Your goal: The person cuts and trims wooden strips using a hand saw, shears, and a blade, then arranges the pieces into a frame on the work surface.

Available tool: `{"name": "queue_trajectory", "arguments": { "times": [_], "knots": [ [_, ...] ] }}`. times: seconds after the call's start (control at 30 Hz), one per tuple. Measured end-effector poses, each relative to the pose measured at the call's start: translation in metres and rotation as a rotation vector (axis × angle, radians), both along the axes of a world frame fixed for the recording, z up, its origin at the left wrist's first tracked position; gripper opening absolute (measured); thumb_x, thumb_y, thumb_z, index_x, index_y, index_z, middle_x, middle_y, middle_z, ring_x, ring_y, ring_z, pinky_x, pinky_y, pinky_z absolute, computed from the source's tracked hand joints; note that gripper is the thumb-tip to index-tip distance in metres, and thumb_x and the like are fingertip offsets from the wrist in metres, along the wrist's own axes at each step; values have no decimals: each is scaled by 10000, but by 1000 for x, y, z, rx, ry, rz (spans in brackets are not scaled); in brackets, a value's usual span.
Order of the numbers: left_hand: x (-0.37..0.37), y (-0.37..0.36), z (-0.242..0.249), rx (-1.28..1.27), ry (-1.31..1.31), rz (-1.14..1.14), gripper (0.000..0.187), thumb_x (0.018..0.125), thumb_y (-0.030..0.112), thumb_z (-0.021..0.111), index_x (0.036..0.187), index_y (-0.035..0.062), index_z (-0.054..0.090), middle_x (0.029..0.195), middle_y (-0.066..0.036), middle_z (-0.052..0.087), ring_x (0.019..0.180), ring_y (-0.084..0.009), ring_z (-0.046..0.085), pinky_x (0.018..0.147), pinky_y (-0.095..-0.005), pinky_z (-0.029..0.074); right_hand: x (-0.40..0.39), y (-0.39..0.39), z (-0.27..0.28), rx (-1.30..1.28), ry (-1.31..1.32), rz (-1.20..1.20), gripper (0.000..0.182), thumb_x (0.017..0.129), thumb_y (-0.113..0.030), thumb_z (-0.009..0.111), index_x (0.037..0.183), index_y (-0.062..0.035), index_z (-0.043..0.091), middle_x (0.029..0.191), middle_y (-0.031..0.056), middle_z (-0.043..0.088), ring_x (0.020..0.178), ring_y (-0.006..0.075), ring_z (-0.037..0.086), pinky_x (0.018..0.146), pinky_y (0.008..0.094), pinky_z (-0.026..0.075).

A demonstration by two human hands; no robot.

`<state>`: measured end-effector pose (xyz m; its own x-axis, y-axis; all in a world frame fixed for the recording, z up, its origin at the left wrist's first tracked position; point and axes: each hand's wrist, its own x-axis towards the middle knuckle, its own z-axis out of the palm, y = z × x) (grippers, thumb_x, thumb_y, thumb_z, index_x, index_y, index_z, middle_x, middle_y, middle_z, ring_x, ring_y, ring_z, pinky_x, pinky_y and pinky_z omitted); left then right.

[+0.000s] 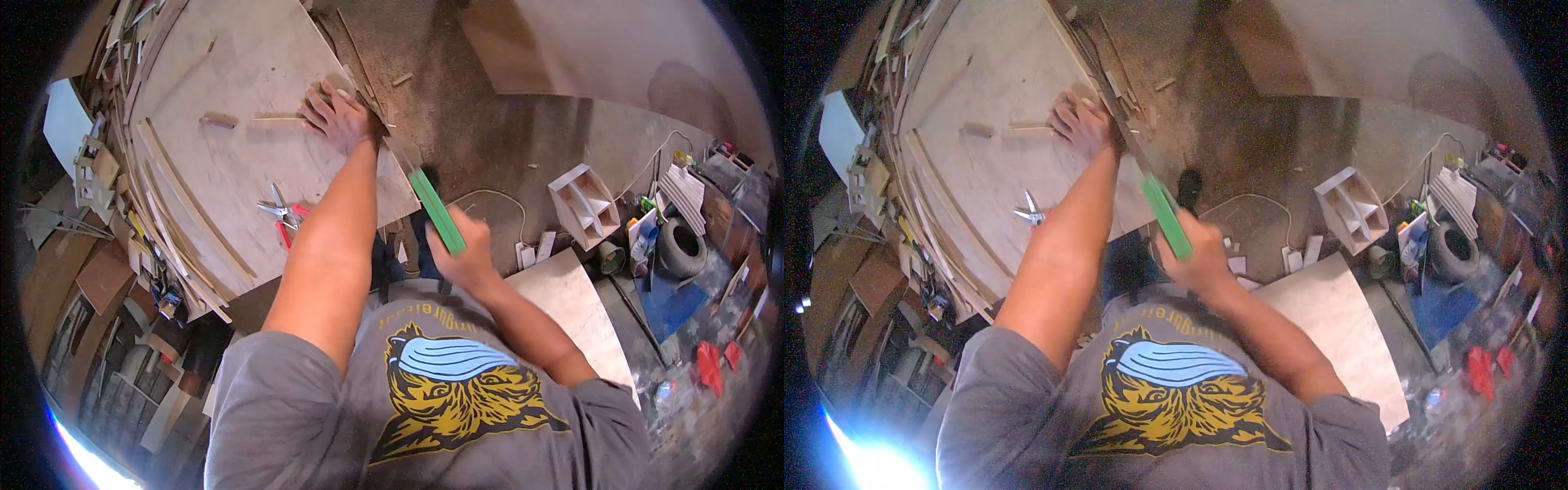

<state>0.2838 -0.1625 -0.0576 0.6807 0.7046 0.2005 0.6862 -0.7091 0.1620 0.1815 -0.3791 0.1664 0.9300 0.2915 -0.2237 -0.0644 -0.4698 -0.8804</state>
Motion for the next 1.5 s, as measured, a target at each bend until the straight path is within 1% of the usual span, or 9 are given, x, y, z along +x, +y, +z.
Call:
{"name": "queue_trajectory", "arguments": {
  "times": [0.13, 0.53, 0.7, 0.8, 0.93, 1.1, 1.27, 1.37, 1.5],
  "knots": [
    [6, -3, 29, -149, 107, 74, 533, 1067, 363, 415, 1579, 214, 437, 1655, -107, 323, 1544, -421, 241, 1219, -645, 223, -5, 5, -1, 86, 23, 23, 93, 856, -15, 729, 872, -2, 638, 714, 202, 613, 629, 376, 680, 578, 398, 517],
    [11, 1, 13, -90, 8, 53, 542, 1072, 381, 401, 1580, 196, 439, 1644, -151, 332, 1544, -429, 247, 1236, -622, 197, 26, 5, -8, 16, 107, 15, 55, 859, -3, 706, 860, 6, 651, 659, 196, 600, 603, 310, 694, 573, 381, 509],
    [14, 6, 9, -96, 45, 53, 539, 1075, 384, 402, 1578, 195, 443, 1653, -150, 312, 1549, -433, 234, 1243, -617, 184, 7, -7, 21, 71, 32, -18, 97, 875, -45, 706, 863, 10, 626, 675, 228, 572, 540, 299, 600, 560, 386, 478],
    [5, 0, 14, -111, 26, 49, 535, 1077, 384, 401, 1573, 191, 451, 1656, -151, 306, 1547, -442, 232, 1244, -617, 179, 43, 22, -17, -38, 63, 40, 112, 848, -8, 706, 960, -2, 705, 686, 195, 619, 610, 294, 693, 604, 378, 521],
    [12, 7, 7, -89, 27, 36, 537, 1071, 372, 413, 1571, 179, 453, 1662, -153, 297, 1545, -448, 232, 1247, -616, 171, 20, 3, 14, 22, -26, 24, 97, 849, -37, 699, 866, 18, 622, 703, 229, 589, 586, 351, 651, 568, 387, 488],
    [10, 0, 24, -151, 49, 57, 543, 1060, 357, 431, 1571, 175, 452, 1669, -144, 288, 1549, -432, 234, 1248, -610, 171, 48, 33, -27, -29, 156, 5, 83, 852, -43, 698, 915, -3, 659, 742, 226, 639, 684, 404, 697, 609, 416, 530],
    [15, 3, 21, -168, 59, 71, 548, 1060, 348, 429, 1581, 178, 436, 1674, -140, 282, 1561, -419, 207, 1247, -612, 172, 21, 9, 10, 27, 9, -5, 138, 848, -57, 707, 837, -2, 580, 700, 238, 582, 669, 458, 642, 567, 442, 482],
    [10, -2, 27, -172, 51, 60, 547, 1063, 346, 424, 1584, 178, 431, 1673, -143, 283, 1563, -416, 203, 1248, -611, 171, 48, 30, -24, 10, 11, 33, 155, 847, -58, 710, 833, -3, 566, 702, 237, 585, 676, 473, 627, 574, 462, 493],
    [16, 2, 24, -159, 73, 59, 541, 1072, 350, 406, 1586, 182, 427, 1672, -146, 283, 1562, -415, 208, 1253, -609, 167, 28, 10, 3, 3, 47, 32, 127, 838, -61, 715, 912, -13, 625, 764, 221, 629, 690, 475, 633, 579, 468, 500]
  ]
}}
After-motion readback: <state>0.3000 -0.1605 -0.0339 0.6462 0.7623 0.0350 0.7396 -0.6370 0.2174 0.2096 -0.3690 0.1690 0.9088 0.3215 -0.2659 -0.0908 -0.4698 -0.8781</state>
